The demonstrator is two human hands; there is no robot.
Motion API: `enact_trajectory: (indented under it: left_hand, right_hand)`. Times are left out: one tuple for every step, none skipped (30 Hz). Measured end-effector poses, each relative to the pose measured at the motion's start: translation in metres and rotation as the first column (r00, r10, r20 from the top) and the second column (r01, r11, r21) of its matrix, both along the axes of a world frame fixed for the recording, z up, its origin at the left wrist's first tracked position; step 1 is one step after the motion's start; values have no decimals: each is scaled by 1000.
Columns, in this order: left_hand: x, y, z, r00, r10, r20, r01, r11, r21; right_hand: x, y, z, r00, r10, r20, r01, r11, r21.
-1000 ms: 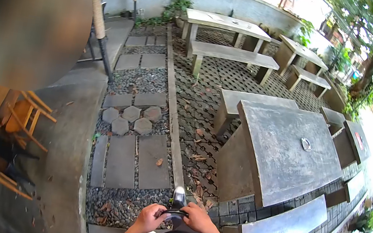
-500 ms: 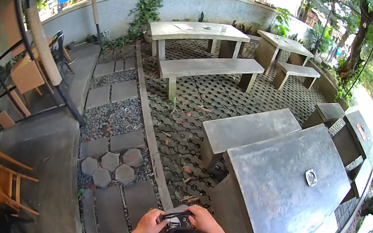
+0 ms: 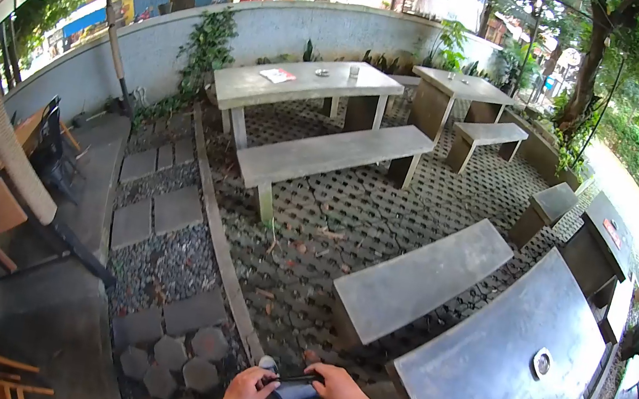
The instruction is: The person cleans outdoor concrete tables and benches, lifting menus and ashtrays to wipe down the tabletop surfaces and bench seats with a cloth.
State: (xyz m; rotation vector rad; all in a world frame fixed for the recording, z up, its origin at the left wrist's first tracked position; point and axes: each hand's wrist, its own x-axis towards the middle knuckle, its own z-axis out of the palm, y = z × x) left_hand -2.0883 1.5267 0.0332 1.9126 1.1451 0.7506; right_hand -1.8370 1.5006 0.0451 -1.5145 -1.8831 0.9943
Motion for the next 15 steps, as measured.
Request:
enact_trajectory:
  left_hand:
    - [-1, 26, 1, 999, -44, -13, 45, 999, 22]
    - [-3, 54, 1, 992, -104, -65, 104, 995, -4]
    - [-2, 81, 10, 981, -153, -116, 150, 988, -29]
    - [-2, 108, 12, 979, -171, -114, 170, 985, -19]
    - [-1, 135, 13, 966, -214, -147, 218, 976, 8]
    - [1, 162, 15, 949, -259, -182, 268, 963, 31]
    - [5, 188, 17, 944, -271, -187, 285, 957, 51]
    - [8, 210, 19, 939, -284, -195, 296, 954, 36]
    - [12, 232, 22, 932, -298, -205, 308, 951, 19]
    - [17, 252, 23, 937, -302, -178, 309, 951, 10]
    - [21, 269, 25, 927, -328, -183, 334, 942, 4]
    - [27, 286, 27, 934, -320, -162, 326, 945, 16]
    - [33, 303, 28, 940, -311, -139, 317, 948, 26]
    - [38, 319, 24, 939, -324, -113, 327, 945, 7]
    - [44, 334, 16, 931, -348, -108, 350, 937, 3]
  right_hand:
    - [0, 21, -7, 1000, 4, -2, -4, 1000, 25]
    - [1, 41, -12, 1000, -8, -22, 9, 999, 33]
    - [0, 63, -10, 1000, -23, -21, 24, 1000, 15]
    - [0, 84, -7, 999, -42, -18, 43, 999, 24]
    - [2, 101, -5, 997, -76, 20, 76, 997, 4]
    - [2, 120, 2, 992, -112, 57, 113, 993, -18]
    - [3, 137, 1, 991, -129, 32, 128, 991, 35]
    - [5, 151, 3, 987, -156, 29, 155, 987, 32]
    - [6, 166, 6, 980, -199, 10, 198, 977, 78]
    - [6, 179, 6, 970, -241, -11, 241, 963, 123]
    - [8, 193, 3, 962, -269, -44, 273, 948, 163]
    - [7, 205, 1, 954, -294, -49, 298, 941, 160]
    - [8, 218, 0, 940, -335, -57, 340, 928, 155]
    - [11, 230, -3, 925, -375, -61, 380, 913, 149]
    - [14, 243, -6, 915, -397, -76, 403, 911, 85]
